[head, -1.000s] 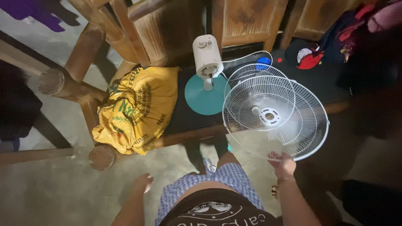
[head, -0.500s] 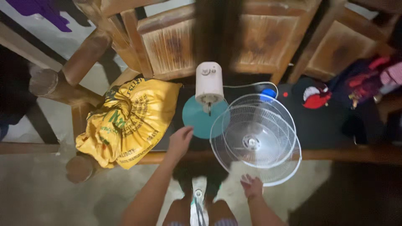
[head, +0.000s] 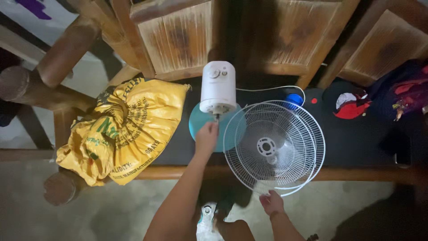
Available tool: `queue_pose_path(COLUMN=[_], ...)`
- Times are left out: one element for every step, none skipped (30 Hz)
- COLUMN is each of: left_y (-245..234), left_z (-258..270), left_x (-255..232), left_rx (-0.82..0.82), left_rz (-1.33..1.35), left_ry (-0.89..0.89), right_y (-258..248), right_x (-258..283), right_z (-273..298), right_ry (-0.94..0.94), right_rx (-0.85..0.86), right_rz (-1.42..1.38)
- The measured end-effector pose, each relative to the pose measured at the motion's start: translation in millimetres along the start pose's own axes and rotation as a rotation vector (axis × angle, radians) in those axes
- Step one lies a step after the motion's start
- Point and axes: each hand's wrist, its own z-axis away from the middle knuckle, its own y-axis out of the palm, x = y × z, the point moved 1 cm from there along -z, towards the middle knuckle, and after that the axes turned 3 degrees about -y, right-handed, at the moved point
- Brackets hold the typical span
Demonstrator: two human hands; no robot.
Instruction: The person disassembles a small table fan by first removing a zip tie from the motor housing, then detaching the front grille, and finally unscrewing the central nut to remove the fan blades and rear grille.
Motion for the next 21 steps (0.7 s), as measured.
queue_pose_path(left_y=[-5, -14, -24, -34, -44, -52, -59, -67, -73, -79, -83, -85, -82, -77, -70, -57, -48, -45, -47, -52, -60], left_z=[0, 3, 4, 5, 7, 5, 2, 1, 1, 2, 4, 6, 4, 6, 9, 25, 52, 84, 117, 132, 146], left_x=[3, 9, 15, 20, 25, 26, 23, 19, 14, 8, 1, -4, -6, -4, 2, 14, 31, 48, 68, 88, 108], left_rx=[-0.018, -0.038, -0.057, -0.104, -0.150, -0.195, -0.216, -0.238, -0.260, -0.299, -0.336, -0.372, -0.315, -0.257, -0.197, -0.037, 0.122, 0.234, 0.345, 0.438, 0.524], left_rz=[0.058, 0.115, 0.172, 0.261, 0.349, 0.440, 0.437, 0.435, 0.433, 0.325, 0.216, 0.105, 0.060, 0.012, -0.034, -0.148, -0.259, -0.268, -0.286, -0.305, -0.320], left_ry=[-0.051, -0.104, -0.157, -0.096, -0.034, 0.033, 0.084, 0.132, 0.180, 0.275, 0.369, 0.459, 0.476, 0.484, 0.491, 0.387, 0.279, 0.378, 0.356, 0.334, 0.306], right_y=[-3, -3, -3, -3, -3, -6, -8, -10, -11, -11, -13, -13, -11, -9, -8, 2, 16, 27, 36, 38, 38], right_x=[-5, -7, -8, -9, -10, -12, -16, -22, -28, -26, -16, -5, 11, 25, 40, 71, 86, 106, 123, 139, 150], right_z=[-7, -15, -24, -31, -37, -44, -45, -43, -40, -41, -46, -52, -63, -70, -73, -88, -73, -60, -39, -26, -10], right_ry=[-0.048, -0.097, -0.118, -0.137, -0.157, 0.001, 0.085, 0.203, 0.306, 0.350, 0.302, 0.256, 0.190, 0.029, -0.131, -0.454, -0.519, -0.574, -0.571, -0.585, -0.605], right_rx=[-0.064, -0.125, -0.122, -0.121, -0.120, -0.076, -0.111, -0.175, -0.249, -0.341, -0.402, -0.459, -0.497, -0.405, -0.310, -0.290, -0.197, -0.107, -0.008, 0.071, 0.159], right_rz=[0.171, 0.342, 0.356, 0.369, 0.382, 0.004, -0.107, -0.213, -0.316, -0.399, -0.464, -0.540, -0.614, -0.675, -0.732, 0.026, 0.072, 0.110, 0.041, -0.008, -0.040])
